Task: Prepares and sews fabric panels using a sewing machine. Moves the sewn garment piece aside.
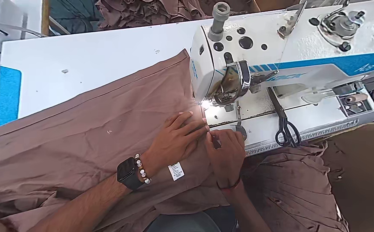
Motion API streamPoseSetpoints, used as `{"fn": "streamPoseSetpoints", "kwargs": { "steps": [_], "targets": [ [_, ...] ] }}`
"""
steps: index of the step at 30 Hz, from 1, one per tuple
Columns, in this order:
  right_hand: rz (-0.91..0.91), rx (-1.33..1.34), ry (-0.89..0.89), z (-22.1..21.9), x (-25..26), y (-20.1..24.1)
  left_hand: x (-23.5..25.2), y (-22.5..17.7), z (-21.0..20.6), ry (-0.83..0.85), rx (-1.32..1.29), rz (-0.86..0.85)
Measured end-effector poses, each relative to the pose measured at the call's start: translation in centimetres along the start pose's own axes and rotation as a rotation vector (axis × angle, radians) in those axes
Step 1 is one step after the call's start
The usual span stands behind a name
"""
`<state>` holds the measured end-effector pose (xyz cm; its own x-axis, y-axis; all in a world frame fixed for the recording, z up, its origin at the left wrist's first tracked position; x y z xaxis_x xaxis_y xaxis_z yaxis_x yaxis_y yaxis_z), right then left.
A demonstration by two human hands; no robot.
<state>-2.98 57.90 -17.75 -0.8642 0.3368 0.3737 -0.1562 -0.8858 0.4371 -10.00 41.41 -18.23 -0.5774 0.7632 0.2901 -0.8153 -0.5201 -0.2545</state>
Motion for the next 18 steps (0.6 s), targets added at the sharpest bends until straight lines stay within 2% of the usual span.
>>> {"fn": "streamPoseSetpoints", "kwargs": {
  "steps": [3,7,12,18],
  "targets": [
    [0.136,-0.037,-0.037,0.3,-0.7,0.2,0.0,0.1,0.1,-0.005,0.025,0.039],
    [0.25,-0.071,0.093,1.6,-2.3,-0.2,-0.1,0.4,0.0,0.009,0.017,0.027],
    [0.276,-0.171,0.214,2.2,-2.8,0.2,0.2,0.6,0.1,0.043,-0.022,-0.066],
    [0.274,-0.175,0.232,1.7,-1.6,0.0,0.8,1.3,0.2,0.034,0.003,-0.031]
  ]
}}
Point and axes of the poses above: each hand's wrist, its own x-axis towards the middle knuckle, its own z-axis out of the back of the hand, y = z × x, the point moved 3 cm from there along x, towards the middle knuckle
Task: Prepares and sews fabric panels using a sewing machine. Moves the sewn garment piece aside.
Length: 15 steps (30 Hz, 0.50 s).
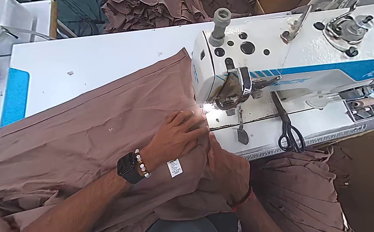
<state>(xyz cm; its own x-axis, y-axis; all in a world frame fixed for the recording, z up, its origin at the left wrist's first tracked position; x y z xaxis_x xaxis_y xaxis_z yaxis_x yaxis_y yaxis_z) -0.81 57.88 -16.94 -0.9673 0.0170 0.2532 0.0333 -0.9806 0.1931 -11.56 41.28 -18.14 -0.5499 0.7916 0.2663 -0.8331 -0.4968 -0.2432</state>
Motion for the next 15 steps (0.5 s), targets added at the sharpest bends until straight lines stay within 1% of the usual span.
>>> {"fn": "streamPoseSetpoints", "kwargs": {
  "steps": [7,9,12,15],
  "targets": [
    [-0.012,-0.121,0.052,-0.5,4.9,0.2,1.9,3.2,0.5,-0.043,0.05,0.007],
    [-0.021,-0.143,0.033,-0.6,6.1,0.5,2.5,4.4,0.8,-0.059,0.073,-0.035],
    [-0.044,-0.172,0.078,-0.8,7.6,1.0,3.3,6.1,1.6,-0.084,0.082,-0.137],
    [-0.062,-0.198,0.099,-1.3,8.5,1.4,4.3,8.2,2.3,-0.063,0.109,-0.239]
  ]
}}
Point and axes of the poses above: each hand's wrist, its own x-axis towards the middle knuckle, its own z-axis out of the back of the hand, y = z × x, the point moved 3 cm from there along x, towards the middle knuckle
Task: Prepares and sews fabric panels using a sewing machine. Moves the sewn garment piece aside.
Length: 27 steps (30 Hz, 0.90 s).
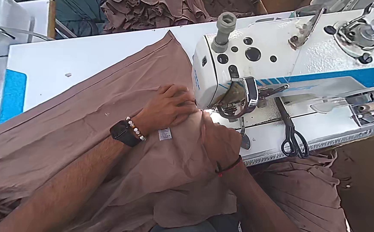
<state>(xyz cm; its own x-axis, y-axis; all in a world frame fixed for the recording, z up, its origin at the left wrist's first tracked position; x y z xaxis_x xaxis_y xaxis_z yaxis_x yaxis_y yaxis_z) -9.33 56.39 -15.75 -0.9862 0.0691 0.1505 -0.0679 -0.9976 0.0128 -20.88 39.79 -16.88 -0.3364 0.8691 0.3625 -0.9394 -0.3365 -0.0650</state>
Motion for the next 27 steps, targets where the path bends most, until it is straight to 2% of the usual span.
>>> {"fn": "streamPoseSetpoints", "kwargs": {
  "steps": [3,5,8,10,13,16,20,23,25,27],
  "targets": [
    [-0.012,0.012,-0.054,-0.7,0.0,0.2,0.7,0.5,0.7,0.045,0.061,-0.025],
    [-0.045,0.081,-0.115,-1.2,-0.6,0.1,0.5,-2.9,2.0,0.14,0.128,0.156],
    [-0.141,0.265,-0.145,-1.1,-1.7,-0.5,-2.4,-10.0,1.9,0.193,0.249,0.568],
    [-0.208,0.39,-0.073,-0.6,-1.8,-1.1,-5.5,-10.6,0.8,0.244,0.164,0.699],
    [-0.198,0.493,-0.002,-0.2,-2.1,-1.6,-7.9,-5.3,0.5,0.231,0.016,0.52],
    [-0.164,0.368,-0.045,0.0,-2.7,-0.3,-7.5,-1.4,1.1,0.261,-0.002,0.354],
    [-0.208,0.219,0.147,0.6,-1.7,0.6,-6.4,-1.4,1.5,0.308,0.086,0.43],
    [-0.19,0.181,0.075,0.7,-1.6,0.9,-6.3,-6.4,4.3,0.121,0.168,0.662],
    [-0.142,0.144,-0.141,-0.4,-3.0,1.1,-7.9,-11.0,6.3,-0.051,0.192,0.906],
    [-0.101,0.128,-0.205,-1.2,-4.5,1.2,-11.2,-14.0,6.8,-0.032,0.188,1.16]
  ]
}}
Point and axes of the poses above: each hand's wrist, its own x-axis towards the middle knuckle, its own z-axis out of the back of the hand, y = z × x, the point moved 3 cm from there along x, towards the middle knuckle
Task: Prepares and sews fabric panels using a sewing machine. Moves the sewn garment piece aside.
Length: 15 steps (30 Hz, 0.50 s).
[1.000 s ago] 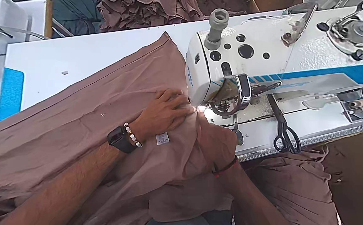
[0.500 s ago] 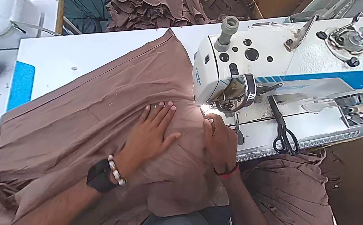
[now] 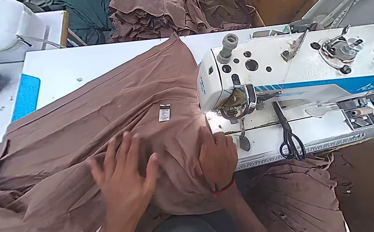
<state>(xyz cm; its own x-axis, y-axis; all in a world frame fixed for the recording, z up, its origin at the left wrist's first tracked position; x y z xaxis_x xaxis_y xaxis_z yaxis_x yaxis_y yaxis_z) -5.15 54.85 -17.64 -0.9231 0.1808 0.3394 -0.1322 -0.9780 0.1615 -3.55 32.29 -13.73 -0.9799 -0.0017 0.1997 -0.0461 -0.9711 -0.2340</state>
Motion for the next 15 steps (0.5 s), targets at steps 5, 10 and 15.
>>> {"fn": "streamPoseSetpoints", "kwargs": {
  "steps": [5,10,15],
  "targets": [
    [0.06,0.016,0.097,0.3,-2.2,-0.7,2.3,11.0,-2.9,0.135,0.108,-0.024],
    [0.123,0.009,0.176,0.3,-3.0,-0.9,16.0,16.7,-2.7,0.456,0.24,-0.377],
    [0.045,0.353,0.008,2.8,-0.2,-4.7,14.3,-1.2,-0.8,0.309,-0.151,-0.613]
  ]
}}
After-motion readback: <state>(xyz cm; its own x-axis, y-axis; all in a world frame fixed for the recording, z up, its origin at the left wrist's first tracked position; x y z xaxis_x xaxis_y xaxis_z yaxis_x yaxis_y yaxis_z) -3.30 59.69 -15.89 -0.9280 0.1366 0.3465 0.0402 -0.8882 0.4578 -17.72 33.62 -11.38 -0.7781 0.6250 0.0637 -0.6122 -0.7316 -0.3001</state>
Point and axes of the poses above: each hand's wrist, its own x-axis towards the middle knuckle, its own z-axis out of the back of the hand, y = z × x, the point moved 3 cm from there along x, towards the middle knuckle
